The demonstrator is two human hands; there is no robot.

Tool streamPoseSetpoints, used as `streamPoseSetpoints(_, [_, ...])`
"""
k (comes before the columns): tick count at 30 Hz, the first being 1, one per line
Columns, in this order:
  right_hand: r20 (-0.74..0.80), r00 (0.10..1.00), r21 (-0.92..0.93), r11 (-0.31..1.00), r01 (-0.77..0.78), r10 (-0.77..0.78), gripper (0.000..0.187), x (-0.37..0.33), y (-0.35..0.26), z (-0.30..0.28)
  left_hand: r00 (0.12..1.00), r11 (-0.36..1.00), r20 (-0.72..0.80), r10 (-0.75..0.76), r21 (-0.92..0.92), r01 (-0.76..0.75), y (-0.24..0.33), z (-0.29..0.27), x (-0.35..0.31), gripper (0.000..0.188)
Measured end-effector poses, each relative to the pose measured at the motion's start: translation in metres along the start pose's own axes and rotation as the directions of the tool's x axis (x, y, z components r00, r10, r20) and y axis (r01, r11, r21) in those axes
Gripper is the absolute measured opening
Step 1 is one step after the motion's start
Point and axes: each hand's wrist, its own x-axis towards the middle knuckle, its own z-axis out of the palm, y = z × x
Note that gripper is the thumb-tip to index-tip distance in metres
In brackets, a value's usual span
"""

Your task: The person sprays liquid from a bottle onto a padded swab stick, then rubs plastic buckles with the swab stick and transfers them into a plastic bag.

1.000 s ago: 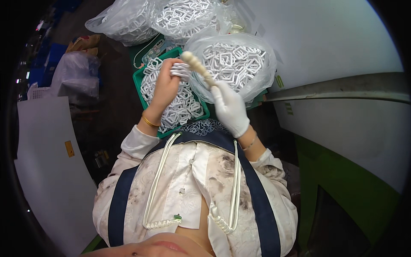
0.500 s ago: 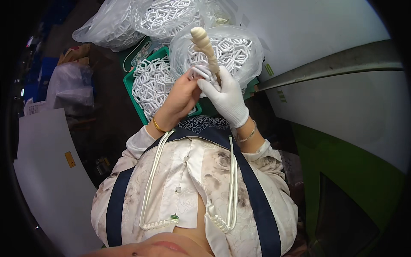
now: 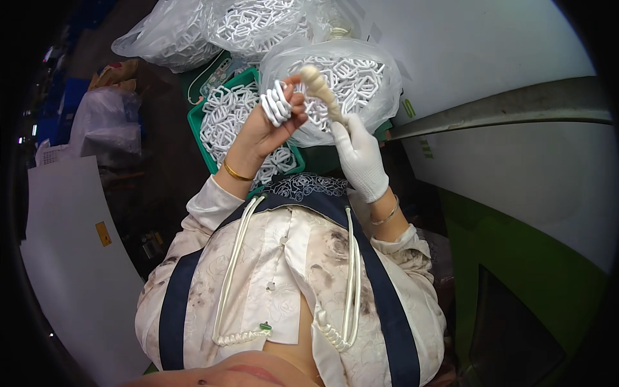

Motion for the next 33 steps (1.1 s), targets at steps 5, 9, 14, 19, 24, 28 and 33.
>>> streamPoseSetpoints(5, [-0.001,1.000,0.147,0.989,0.018,-0.018,0.022,0.011,-0.028,0.011,0.994,0.994,0.028,-0.110,0.002,0.110,-0.026,0.008,0.006,0.046])
streamPoseSetpoints(9, [0.061,0.997,0.261,0.965,0.023,-0.040,0.020,0.016,-0.027,0.018,0.998,0.997,0.037,-0.052,-0.048,0.054,-0.033,0.018,0.007,0.050])
streamPoseSetpoints(14, [-0.139,0.990,0.087,0.995,0.039,-0.026,0.014,0.020,-0.032,0.014,1.000,0.994,0.021,-0.005,-0.113,0.007,-0.034,0.006,0.003,0.041])
streamPoseSetpoints(19, [-0.150,0.981,0.016,0.992,0.126,-0.122,0.030,0.013,-0.041,0.020,0.988,0.973,0.144,-0.058,-0.211,0.088,-0.033,-0.002,-0.001,0.034])
streamPoseSetpoints(24, [-0.296,0.955,0.079,0.995,0.063,-0.037,0.029,0.026,-0.029,0.015,0.999,0.991,0.037,-0.021,-0.133,0.026,-0.040,-0.006,0.000,0.040])
streamPoseSetpoints(28, [-0.087,0.991,0.014,0.994,0.105,-0.104,0.026,0.012,-0.041,0.024,1.000,0.998,-0.010,-0.018,-0.068,0.017,-0.036,-0.006,-0.003,0.040])
streamPoseSetpoints(33, [-0.259,0.964,0.165,0.981,0.100,-0.055,0.020,0.025,-0.032,0.019,1.000,0.985,0.001,0.000,-0.172,0.000,-0.038,0.003,-0.001,0.036])
